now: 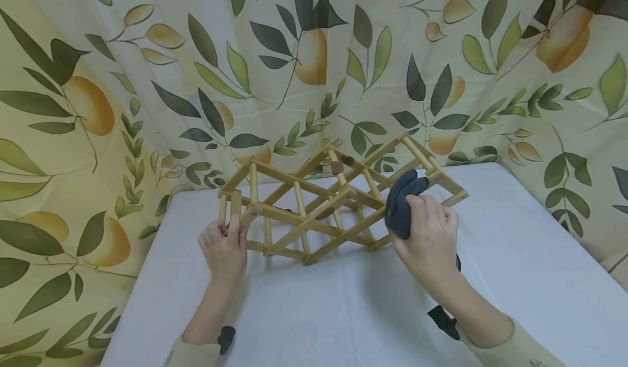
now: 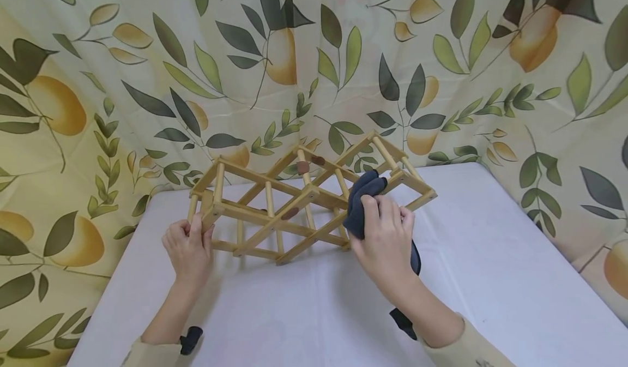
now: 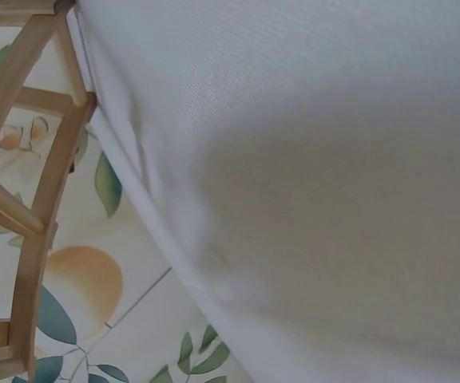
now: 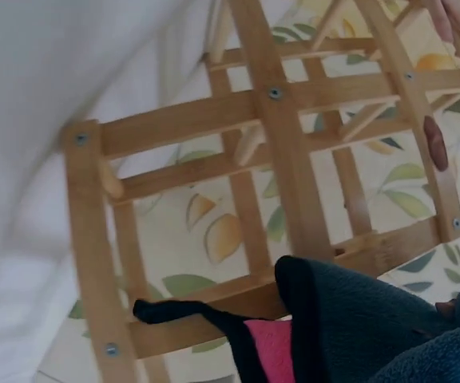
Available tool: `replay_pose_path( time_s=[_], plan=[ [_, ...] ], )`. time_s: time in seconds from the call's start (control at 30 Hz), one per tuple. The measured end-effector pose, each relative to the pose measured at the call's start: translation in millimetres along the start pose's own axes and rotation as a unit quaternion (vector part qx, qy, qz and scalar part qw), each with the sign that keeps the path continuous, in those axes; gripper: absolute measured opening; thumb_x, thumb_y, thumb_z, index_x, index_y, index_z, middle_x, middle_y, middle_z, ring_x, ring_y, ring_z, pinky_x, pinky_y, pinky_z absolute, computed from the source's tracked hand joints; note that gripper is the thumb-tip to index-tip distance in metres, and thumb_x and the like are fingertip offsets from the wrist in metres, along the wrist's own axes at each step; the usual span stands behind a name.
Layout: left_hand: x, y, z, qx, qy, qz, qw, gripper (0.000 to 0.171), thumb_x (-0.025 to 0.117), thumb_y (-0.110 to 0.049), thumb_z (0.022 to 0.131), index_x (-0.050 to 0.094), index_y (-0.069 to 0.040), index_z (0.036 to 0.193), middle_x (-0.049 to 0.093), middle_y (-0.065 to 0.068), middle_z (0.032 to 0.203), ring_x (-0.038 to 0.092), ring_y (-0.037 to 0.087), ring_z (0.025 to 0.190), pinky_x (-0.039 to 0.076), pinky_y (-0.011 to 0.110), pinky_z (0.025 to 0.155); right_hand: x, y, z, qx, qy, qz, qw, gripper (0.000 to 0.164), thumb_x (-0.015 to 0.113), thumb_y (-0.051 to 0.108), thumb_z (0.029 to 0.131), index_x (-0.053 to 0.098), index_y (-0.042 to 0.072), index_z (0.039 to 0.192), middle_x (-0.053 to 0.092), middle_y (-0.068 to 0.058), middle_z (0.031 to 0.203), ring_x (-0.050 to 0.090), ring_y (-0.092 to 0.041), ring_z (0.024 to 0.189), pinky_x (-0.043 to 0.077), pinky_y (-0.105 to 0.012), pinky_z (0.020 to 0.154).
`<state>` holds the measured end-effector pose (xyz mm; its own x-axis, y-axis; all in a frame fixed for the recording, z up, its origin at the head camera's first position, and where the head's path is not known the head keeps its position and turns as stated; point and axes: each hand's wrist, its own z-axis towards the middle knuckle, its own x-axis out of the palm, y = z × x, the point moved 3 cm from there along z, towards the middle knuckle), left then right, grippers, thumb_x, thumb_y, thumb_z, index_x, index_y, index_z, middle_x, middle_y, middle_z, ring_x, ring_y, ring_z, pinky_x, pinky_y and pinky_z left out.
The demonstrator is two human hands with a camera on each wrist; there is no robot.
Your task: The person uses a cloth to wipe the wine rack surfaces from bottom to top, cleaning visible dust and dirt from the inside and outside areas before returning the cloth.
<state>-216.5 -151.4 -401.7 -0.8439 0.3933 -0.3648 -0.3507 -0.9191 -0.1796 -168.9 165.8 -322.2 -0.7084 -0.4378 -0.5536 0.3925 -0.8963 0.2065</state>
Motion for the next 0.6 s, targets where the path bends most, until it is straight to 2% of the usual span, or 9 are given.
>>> replay_pose_path(
  time_s=[0.17, 0.33, 0.5, 0.6],
  plan=[
    [0.1, -1.6, 0.3, -0.009, -0.001, 0.012, 0.9999, 0.028, 0.039, -0.036, 0.096, 0.046, -0.01, 0.107, 0.036, 0.016, 0.085, 0.037, 0.035, 0.076, 0.027, 0.047, 0.068, 1.4, 13.2, 12.6, -0.032, -0.032, 0.004, 0.999, 0.044, 0.071, 0.002, 0.062, 0.045, -0.002, 0.098, 0.05, -0.022, 0.088, 0.051, -0.04, 0.08, 0.032, -0.053, 0.074],
    [1.4, -4.2, -1.0, -0.024, -0.008, 0.001, 0.9997, 0.027, 0.04, -0.034, 0.096, 0.048, -0.01, 0.105, 0.035, 0.015, 0.087, 0.035, 0.034, 0.078, 0.023, 0.049, 0.071, 7.9, 32.5, 22.0, -0.109, -0.034, 0.008, 0.993, 0.049, 0.076, 0.005, 0.06, 0.047, 0.001, 0.099, 0.053, -0.022, 0.091, 0.053, -0.039, 0.082, 0.034, -0.053, 0.072],
    [2.0, -6.6, -2.4, -0.036, -0.006, -0.017, 0.9992, 0.026, 0.041, -0.033, 0.095, 0.047, -0.011, 0.108, 0.033, 0.015, 0.087, 0.033, 0.035, 0.079, 0.021, 0.05, 0.072, 21.7, 50.5, 21.2, -0.214, -0.001, 0.0, 0.977, 0.055, 0.083, 0.009, 0.055, 0.05, 0.007, 0.1, 0.054, -0.022, 0.094, 0.054, -0.037, 0.082, 0.035, -0.052, 0.071],
    [1.5, -7.0, -2.6, -0.039, -0.009, -0.022, 0.999, 0.027, 0.041, -0.033, 0.095, 0.047, -0.011, 0.108, 0.032, 0.015, 0.087, 0.033, 0.035, 0.079, 0.02, 0.05, 0.072, 30.6, 57.9, 18.9, -0.263, 0.012, -0.029, 0.964, 0.048, 0.081, 0.012, 0.059, 0.051, 0.01, 0.098, 0.056, -0.019, 0.093, 0.054, -0.033, 0.081, 0.037, -0.049, 0.07]
  ],
)
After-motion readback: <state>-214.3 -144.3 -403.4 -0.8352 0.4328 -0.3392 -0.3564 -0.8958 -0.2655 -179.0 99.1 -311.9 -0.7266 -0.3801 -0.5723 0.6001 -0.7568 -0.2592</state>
